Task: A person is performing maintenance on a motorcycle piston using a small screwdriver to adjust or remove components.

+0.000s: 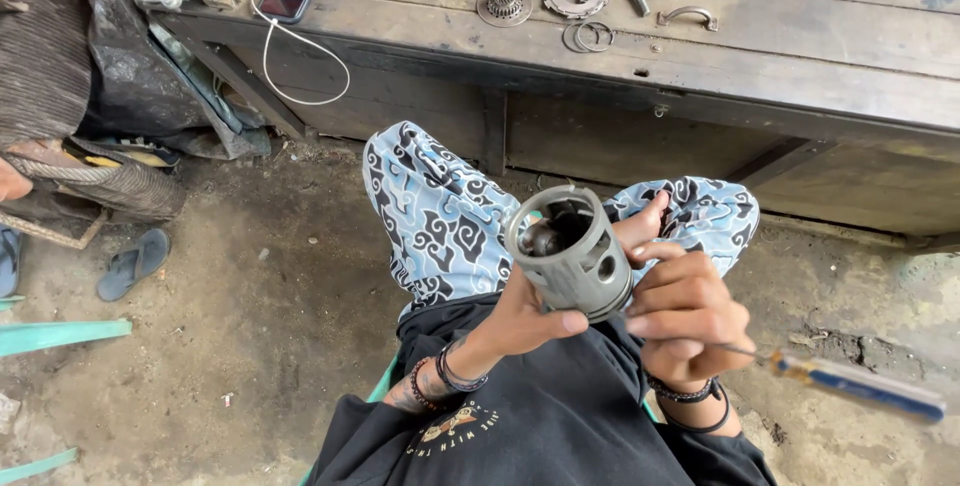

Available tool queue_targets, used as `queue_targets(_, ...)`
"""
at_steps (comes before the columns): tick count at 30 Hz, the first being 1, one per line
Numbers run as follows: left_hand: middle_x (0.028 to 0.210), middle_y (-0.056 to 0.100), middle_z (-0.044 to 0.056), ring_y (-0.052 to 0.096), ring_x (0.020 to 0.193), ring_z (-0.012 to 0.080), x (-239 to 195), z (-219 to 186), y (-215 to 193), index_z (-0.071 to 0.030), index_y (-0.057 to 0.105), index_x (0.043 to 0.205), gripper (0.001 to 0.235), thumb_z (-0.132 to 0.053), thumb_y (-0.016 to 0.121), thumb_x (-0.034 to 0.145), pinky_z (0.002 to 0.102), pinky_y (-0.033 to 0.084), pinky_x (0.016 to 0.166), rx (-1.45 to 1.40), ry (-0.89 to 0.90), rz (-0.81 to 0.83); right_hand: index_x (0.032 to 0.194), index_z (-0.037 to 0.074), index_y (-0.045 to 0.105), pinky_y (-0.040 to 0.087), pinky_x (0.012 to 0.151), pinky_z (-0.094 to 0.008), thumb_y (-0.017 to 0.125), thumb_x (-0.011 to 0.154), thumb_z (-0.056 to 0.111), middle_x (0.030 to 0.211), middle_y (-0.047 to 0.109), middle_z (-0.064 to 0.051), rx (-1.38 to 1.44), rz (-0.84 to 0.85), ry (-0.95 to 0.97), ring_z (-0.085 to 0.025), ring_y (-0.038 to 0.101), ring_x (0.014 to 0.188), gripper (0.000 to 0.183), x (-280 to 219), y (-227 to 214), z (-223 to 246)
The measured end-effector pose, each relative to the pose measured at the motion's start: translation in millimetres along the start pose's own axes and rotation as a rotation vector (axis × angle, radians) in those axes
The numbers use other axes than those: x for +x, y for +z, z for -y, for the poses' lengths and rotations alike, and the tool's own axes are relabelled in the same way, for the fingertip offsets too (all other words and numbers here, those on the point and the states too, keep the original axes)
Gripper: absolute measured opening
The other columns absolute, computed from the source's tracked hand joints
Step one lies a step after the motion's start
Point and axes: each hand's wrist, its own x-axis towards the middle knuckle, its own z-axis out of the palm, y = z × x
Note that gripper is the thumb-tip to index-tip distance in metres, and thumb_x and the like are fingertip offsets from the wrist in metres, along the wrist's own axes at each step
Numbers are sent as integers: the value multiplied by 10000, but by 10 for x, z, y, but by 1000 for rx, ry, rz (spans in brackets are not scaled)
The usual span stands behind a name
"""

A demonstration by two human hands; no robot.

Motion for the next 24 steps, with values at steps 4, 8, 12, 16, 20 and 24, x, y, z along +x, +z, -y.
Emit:
queue_targets(4,1599,341,234,496,1326,397,-6,-73,-40,-114,65,1648,1084,-343,782,868,702,415,1078,-26,-9,-6,688,76,679,651,749,-494,477,1066,368,619,626,-89,-48,2,-16,-186,546,613,519,59,18,-43)
queue_targets(8,1664,425,15,507,1439,144,800,-1366,626,-223,348,1664,823,-614,653,1008,446,453,1173,-102,-21,171,709,54,662,661,693,-505,438,1096,262,618,589,-104,-52,-16,-5,-181,536,599,494,-55,-51,-79)
queue_targets(12,1455,571,67,532,1393,211,262,-724,191,-65,426,1510,802,-474,811,937,402,450,1186,-9,-152,17,826,139,652,616,873,-418,436,1128,363,697,626,-30,-26,43,-14,-170,561,760,433,3,66,55)
queue_targets(16,1235,654,97,616,1131,186,275,-547,133,-59,341,1534,819,-442,753,938,484,506,1051,35,-70,1,800,65,622,669,745,-431,426,1118,341,678,606,-92,-53,30,4,-199,562,697,465,30,-72,-149)
queue_targets(20,1196,649,164,638,1064,226,306,-506,72,-56,205,1655,927,-289,725,925,584,499,1013,101,22,31,699,6,628,654,700,-485,450,1090,366,594,578,-158,-82,-62,22,-229,536,633,560,-26,-177,-234)
queue_targets(24,1302,630,167,623,1168,297,318,-495,156,-104,269,1652,855,-259,724,945,601,483,1043,139,10,11,695,-2,622,647,691,-479,452,1080,365,576,563,-155,-74,-68,11,-234,525,618,558,-1,-114,-184)
